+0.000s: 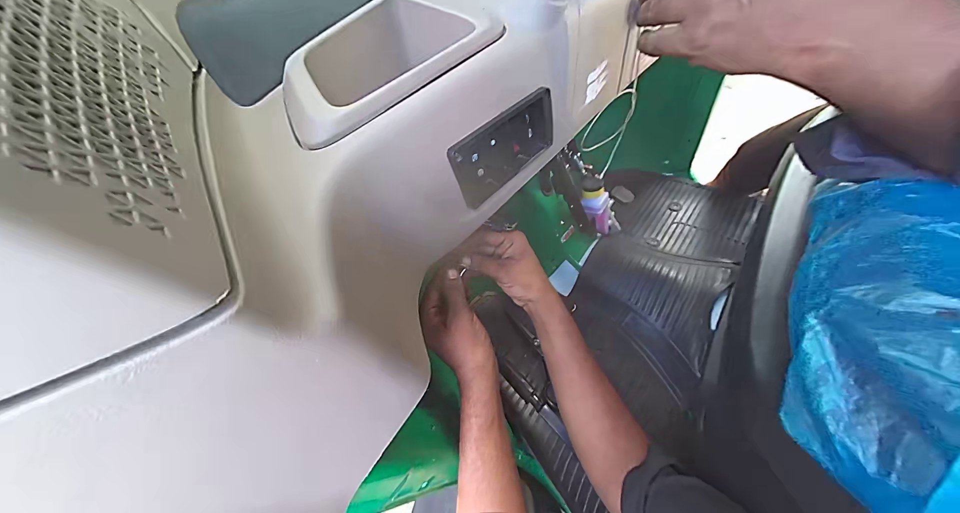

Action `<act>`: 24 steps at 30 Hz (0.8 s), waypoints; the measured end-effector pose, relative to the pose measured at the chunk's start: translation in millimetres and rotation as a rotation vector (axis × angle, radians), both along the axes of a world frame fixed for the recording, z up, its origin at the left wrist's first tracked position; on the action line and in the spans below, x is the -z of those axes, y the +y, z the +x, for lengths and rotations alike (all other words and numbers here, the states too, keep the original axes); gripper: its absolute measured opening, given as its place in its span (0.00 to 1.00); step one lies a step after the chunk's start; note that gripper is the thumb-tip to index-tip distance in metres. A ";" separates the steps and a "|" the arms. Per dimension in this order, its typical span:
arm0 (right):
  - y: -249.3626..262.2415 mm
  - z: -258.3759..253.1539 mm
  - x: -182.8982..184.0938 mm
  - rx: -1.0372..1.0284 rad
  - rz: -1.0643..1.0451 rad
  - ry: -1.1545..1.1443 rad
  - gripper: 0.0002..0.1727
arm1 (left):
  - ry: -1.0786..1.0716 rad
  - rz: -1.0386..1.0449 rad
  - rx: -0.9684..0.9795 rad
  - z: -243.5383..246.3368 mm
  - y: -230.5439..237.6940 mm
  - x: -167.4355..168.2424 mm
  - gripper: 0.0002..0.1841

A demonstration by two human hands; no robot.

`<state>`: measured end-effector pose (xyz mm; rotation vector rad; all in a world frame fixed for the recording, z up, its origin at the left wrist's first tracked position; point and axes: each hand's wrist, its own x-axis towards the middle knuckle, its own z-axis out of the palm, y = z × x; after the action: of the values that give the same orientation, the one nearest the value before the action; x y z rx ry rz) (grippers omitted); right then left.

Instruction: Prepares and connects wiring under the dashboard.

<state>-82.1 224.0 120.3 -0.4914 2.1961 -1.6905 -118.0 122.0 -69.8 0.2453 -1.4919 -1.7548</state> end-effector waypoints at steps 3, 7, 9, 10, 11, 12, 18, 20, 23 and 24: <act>-7.1 -89.8 156.9 -0.085 -0.622 0.358 0.14 | -0.006 0.009 0.002 1.5 1.8 -0.5 0.10; -18.7 -112.9 196.6 -0.098 -0.771 0.323 0.13 | 0.019 0.013 -0.027 1.3 -2.5 -1.4 0.08; -15.9 -112.3 195.3 -0.099 -0.766 0.343 0.12 | 0.024 0.022 -0.025 -0.2 -0.6 -1.9 0.07; -14.5 -112.4 196.2 -0.099 -0.772 0.355 0.12 | 0.027 0.030 -0.019 -1.1 0.4 -1.9 0.07; -13.7 -112.9 196.6 -0.097 -0.778 0.371 0.12 | 0.028 0.034 -0.012 -2.4 0.8 -2.2 0.07; -12.9 -113.3 196.7 -0.095 -0.778 0.389 0.12 | 0.027 0.040 -0.009 -4.0 1.2 -2.5 0.06; -19.3 -95.8 197.1 0.097 -0.875 0.256 0.11 | 0.002 0.129 0.017 -5.7 2.4 -4.9 0.07; -23.0 -88.8 204.9 0.160 -0.975 0.103 0.11 | 0.025 0.153 0.029 -7.7 2.4 -6.1 0.07; -25.6 -76.9 218.1 0.115 -1.020 -0.069 0.11 | 0.048 0.171 0.047 -6.9 3.5 -7.6 0.08; -28.3 -74.2 219.4 0.110 -1.026 -0.105 0.12 | 0.047 0.165 0.048 -5.9 3.7 -8.7 0.08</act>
<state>-156.3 195.7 -99.0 -0.4807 1.1438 -2.7461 -123.9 125.7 -61.2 0.2531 -1.3311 -1.9116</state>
